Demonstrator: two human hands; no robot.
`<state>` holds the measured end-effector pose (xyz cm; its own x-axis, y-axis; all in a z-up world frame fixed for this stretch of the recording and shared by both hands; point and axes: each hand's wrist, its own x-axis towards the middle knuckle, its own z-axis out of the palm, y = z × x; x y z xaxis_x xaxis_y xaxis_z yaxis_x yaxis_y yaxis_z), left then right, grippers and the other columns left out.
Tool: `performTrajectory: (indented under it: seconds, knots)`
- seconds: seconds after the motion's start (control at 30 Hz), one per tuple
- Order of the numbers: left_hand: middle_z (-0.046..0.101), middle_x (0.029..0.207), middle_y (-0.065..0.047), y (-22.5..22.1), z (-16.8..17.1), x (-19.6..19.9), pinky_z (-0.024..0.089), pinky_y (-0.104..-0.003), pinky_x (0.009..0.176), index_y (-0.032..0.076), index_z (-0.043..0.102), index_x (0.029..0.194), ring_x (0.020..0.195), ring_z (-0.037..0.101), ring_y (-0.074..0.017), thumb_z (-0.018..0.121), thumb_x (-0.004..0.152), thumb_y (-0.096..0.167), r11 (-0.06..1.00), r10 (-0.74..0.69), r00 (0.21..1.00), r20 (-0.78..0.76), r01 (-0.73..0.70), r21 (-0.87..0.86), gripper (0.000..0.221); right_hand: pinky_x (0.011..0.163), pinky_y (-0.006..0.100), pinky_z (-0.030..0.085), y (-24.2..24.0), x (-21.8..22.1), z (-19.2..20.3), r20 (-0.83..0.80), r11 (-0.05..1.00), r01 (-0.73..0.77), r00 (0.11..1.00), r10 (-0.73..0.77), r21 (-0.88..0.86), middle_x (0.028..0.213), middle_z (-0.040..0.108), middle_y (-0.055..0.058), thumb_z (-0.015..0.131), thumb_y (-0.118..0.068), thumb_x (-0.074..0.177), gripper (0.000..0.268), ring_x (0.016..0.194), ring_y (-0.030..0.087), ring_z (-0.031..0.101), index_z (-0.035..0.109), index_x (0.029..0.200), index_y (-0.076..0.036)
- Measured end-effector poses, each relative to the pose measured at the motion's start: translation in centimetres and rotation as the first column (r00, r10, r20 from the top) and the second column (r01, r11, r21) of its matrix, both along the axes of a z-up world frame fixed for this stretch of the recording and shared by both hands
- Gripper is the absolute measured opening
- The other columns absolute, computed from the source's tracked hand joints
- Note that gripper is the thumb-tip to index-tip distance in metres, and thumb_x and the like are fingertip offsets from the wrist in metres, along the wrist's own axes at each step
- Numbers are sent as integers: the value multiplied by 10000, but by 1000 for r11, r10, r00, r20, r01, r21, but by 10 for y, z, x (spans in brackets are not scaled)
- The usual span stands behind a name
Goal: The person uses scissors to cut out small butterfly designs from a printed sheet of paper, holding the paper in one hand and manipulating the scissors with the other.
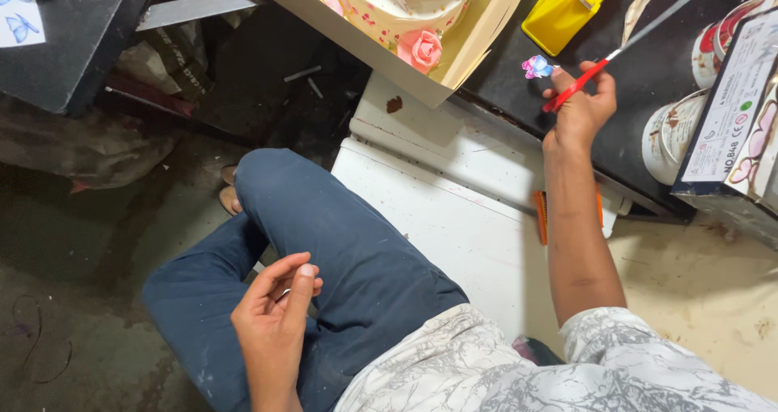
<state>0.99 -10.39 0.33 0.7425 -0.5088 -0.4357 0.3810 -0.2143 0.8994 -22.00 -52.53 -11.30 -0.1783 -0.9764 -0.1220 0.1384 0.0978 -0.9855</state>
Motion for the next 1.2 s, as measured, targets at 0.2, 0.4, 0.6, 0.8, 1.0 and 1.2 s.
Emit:
performTrajectory:
  seconds: [0.2,0.4,0.6,0.8,1.0,1.2]
  knots:
    - [719,942,-88,3,-9,3,599,-243,768,-44,731,1125,831,710,-123,720,926,48,999,33,998,45,-34,27,219,544,272,545,5,-12,-19,-110,992,23,993,-37,-123,969,683,108,803,55,928,400,652,146,655,543,1215,-45]
    - [746,923,-61,-6,-26,26,605,-238,733,-17,741,1103,808,726,-107,715,923,91,1000,-1,1000,12,1,-8,212,670,221,539,93,45,44,-157,897,-250,966,206,-365,1111,745,135,735,55,1124,343,801,122,653,483,1332,-49]
    - [734,928,-55,-17,-22,72,578,-231,724,-25,741,1126,813,687,-86,728,923,81,991,10,993,116,6,-132,229,731,269,561,222,151,81,19,706,-669,723,691,-234,1086,646,32,675,21,981,237,852,122,668,555,1168,-61]
    - [739,950,-46,-17,-35,152,550,-230,695,-7,740,1122,816,667,-81,739,929,124,984,158,950,268,-130,-121,233,747,248,567,321,215,54,158,368,-926,352,922,-85,906,736,45,740,-13,900,401,824,94,702,567,1260,-51]
    - [746,1083,-78,-24,-70,278,596,-249,671,26,599,1299,903,707,-107,775,889,301,914,385,862,331,-406,-6,523,779,239,557,325,237,10,146,97,-984,120,982,152,905,741,31,797,-52,861,367,835,69,669,637,1191,-44]
    - [711,1098,-123,-69,-129,408,564,-320,613,36,547,1318,867,681,-192,814,798,327,790,549,769,326,-605,97,653,703,239,552,323,245,24,-33,-22,-963,-32,999,268,857,773,60,817,-134,853,370,776,46,632,641,1159,-21]
